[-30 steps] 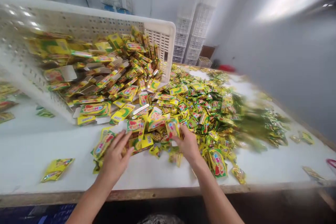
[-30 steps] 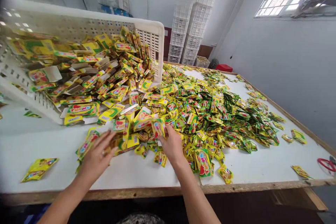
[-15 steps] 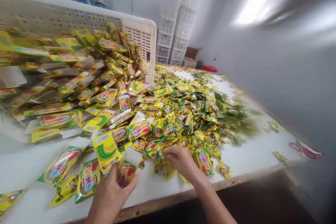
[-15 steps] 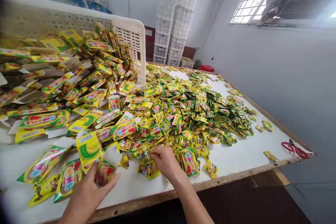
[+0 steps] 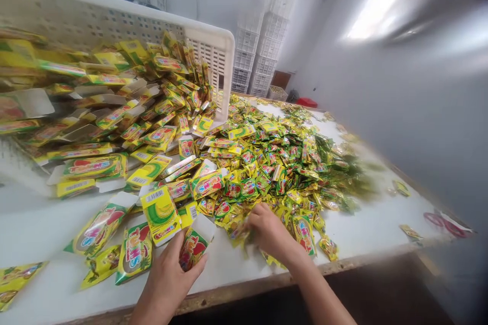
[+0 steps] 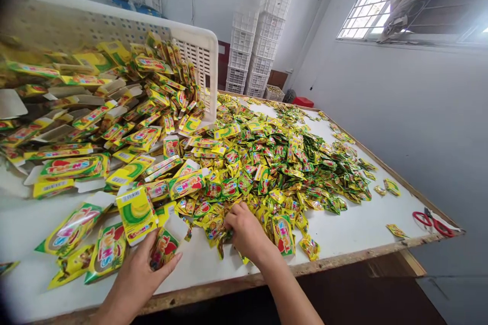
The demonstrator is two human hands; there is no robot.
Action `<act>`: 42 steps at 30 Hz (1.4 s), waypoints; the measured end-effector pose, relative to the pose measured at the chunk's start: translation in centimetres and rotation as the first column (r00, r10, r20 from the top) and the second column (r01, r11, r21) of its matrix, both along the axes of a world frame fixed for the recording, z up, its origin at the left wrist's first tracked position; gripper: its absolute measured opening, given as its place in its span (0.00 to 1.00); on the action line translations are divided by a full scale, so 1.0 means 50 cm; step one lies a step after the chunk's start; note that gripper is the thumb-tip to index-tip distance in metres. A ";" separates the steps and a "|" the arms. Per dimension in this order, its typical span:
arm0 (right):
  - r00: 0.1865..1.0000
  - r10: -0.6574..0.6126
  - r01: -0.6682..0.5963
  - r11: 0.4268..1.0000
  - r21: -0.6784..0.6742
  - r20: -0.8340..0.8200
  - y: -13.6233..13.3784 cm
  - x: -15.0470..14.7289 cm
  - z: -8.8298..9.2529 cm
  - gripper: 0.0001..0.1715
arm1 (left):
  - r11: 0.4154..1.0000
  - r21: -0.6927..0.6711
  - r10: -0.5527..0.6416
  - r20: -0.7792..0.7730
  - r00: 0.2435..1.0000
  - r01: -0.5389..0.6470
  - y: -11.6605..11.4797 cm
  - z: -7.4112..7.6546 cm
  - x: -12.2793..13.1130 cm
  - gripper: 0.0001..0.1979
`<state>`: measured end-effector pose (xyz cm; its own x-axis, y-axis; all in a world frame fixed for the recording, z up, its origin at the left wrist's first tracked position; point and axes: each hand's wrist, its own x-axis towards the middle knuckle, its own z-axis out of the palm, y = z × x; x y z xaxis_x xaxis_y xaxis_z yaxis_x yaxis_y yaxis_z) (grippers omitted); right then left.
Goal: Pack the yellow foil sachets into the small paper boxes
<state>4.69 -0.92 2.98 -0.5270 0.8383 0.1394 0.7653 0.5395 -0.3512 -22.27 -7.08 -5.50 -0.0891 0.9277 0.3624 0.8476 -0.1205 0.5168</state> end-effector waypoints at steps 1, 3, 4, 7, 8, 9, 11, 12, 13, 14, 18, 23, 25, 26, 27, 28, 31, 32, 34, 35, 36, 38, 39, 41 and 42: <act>0.997 -0.034 0.035 0.999 0.015 -0.066 -0.001 0.011 0.007 0.11 | 1.000 0.007 0.000 -0.023 1.000 0.000 0.001 -0.006 -0.001 0.30; 0.966 -0.138 0.148 0.989 0.030 -0.219 -0.006 0.033 0.021 0.09 | 1.000 -0.013 0.018 -0.028 0.999 -0.018 0.002 -0.013 -0.002 0.32; 0.934 -0.197 0.209 0.978 0.010 -0.298 -0.009 0.041 0.026 0.08 | 0.999 -0.034 0.031 -0.018 0.999 -0.032 0.003 -0.014 -0.002 0.33; 0.843 -0.283 0.216 0.957 -0.195 -0.458 -0.020 0.043 0.029 0.06 | 0.994 -0.076 0.076 0.006 0.997 -0.075 0.004 -0.004 -0.001 0.38; 0.843 -0.258 0.134 0.950 -0.281 -0.472 -0.021 0.035 0.027 0.06 | 0.993 -0.079 0.084 0.013 0.996 -0.082 0.004 0.001 -0.001 0.38; 0.856 -0.201 0.026 0.937 -0.349 -0.476 -0.020 0.024 0.023 0.05 | 0.994 -0.081 0.081 0.021 0.997 -0.079 0.003 0.007 0.000 0.38; 0.883 -0.040 -0.175 0.896 -0.408 -0.467 -0.009 -0.005 0.017 0.05 | 0.994 -0.090 0.069 0.052 0.996 -0.064 0.002 0.017 0.001 0.37; 0.890 0.035 -0.244 0.879 -0.411 -0.454 0.000 -0.020 0.015 0.06 | 0.993 -0.100 0.066 0.074 0.995 -0.058 0.002 0.021 0.001 0.36; 0.894 0.101 -0.298 0.862 -0.410 -0.436 0.011 -0.035 0.014 0.08 | 0.992 -0.110 0.069 0.096 0.993 -0.058 0.001 0.024 0.002 0.36; 0.896 0.159 -0.342 0.841 -0.418 -0.414 0.024 -0.049 0.014 0.09 | 0.991 -0.118 0.077 0.116 0.990 -0.063 0.000 0.025 0.003 0.35; 0.862 0.375 -0.505 0.702 -0.502 -0.341 0.067 -0.088 0.018 0.13 | 0.990 -0.123 0.085 0.134 0.987 -0.069 -0.003 0.023 0.006 0.36; 0.871 0.486 -0.466 0.768 -0.438 -0.075 0.070 -0.107 0.000 0.15 | 0.994 -0.095 0.067 0.106 0.992 -0.057 -0.006 0.015 0.006 0.34; 0.890 0.454 -0.429 0.812 -0.396 -0.036 0.059 -0.104 -0.010 0.13 | 0.995 -0.079 0.071 0.089 0.994 -0.064 -0.006 0.014 0.006 0.34; 0.901 0.433 -0.412 0.830 -0.375 -0.031 0.051 -0.100 -0.013 0.12 | 0.995 -0.075 0.070 0.078 0.995 -0.064 -0.006 0.014 0.006 0.34; 0.912 0.409 -0.392 0.850 -0.352 -0.025 0.041 -0.094 -0.015 0.11 | 0.995 -0.072 0.070 0.067 0.995 -0.066 -0.006 0.014 0.006 0.34; 0.923 0.384 -0.368 0.868 -0.333 -0.021 0.030 -0.088 -0.015 0.11 | 0.995 -0.070 0.071 0.057 0.996 -0.067 -0.005 0.014 0.007 0.34; 0.951 0.307 -0.295 0.901 -0.318 -0.012 -0.010 -0.064 -0.007 0.12 | 0.995 -0.072 0.069 0.034 0.997 -0.066 -0.005 0.015 0.009 0.33; 0.959 0.283 -0.271 0.909 -0.316 -0.009 -0.026 -0.055 -0.004 0.14 | 0.995 -0.075 0.068 0.025 0.997 -0.066 -0.006 0.016 0.011 0.33; 0.973 0.230 -0.226 0.925 -0.305 -0.023 -0.057 -0.037 -0.002 0.18 | 0.996 -0.079 0.049 0.006 0.999 -0.049 -0.011 0.019 0.013 0.32; 0.979 0.198 -0.203 0.931 -0.303 -0.046 -0.071 -0.026 -0.003 0.17 | 0.997 -0.077 0.028 -0.002 1.000 -0.028 -0.014 0.020 0.014 0.32; 0.984 0.162 -0.178 0.935 -0.307 -0.078 -0.084 -0.016 -0.006 0.16 | 0.998 -0.069 0.000 -0.009 1.000 -0.001 -0.018 0.022 0.016 0.31; 0.986 0.073 -0.119 0.935 -0.333 -0.147 -0.104 0.004 -0.016 0.11 | 0.997 -0.046 -0.056 -0.028 0.998 0.055 -0.025 0.023 0.018 0.30; 0.984 0.027 -0.087 0.934 -0.346 -0.175 -0.110 0.012 -0.021 0.10 | 0.997 -0.033 -0.071 -0.042 0.997 0.070 -0.028 0.022 0.020 0.30; 0.968 -0.079 -0.009 0.938 -0.348 -0.239 -0.114 0.017 -0.027 0.09 | 0.997 -0.014 -0.079 -0.079 0.994 0.078 -0.033 0.018 0.023 0.29; 0.940 -0.153 0.043 0.939 -0.341 -0.304 -0.113 0.011 -0.027 0.08 | 0.997 -0.008 -0.080 -0.098 0.992 0.079 -0.033 0.016 0.025 0.29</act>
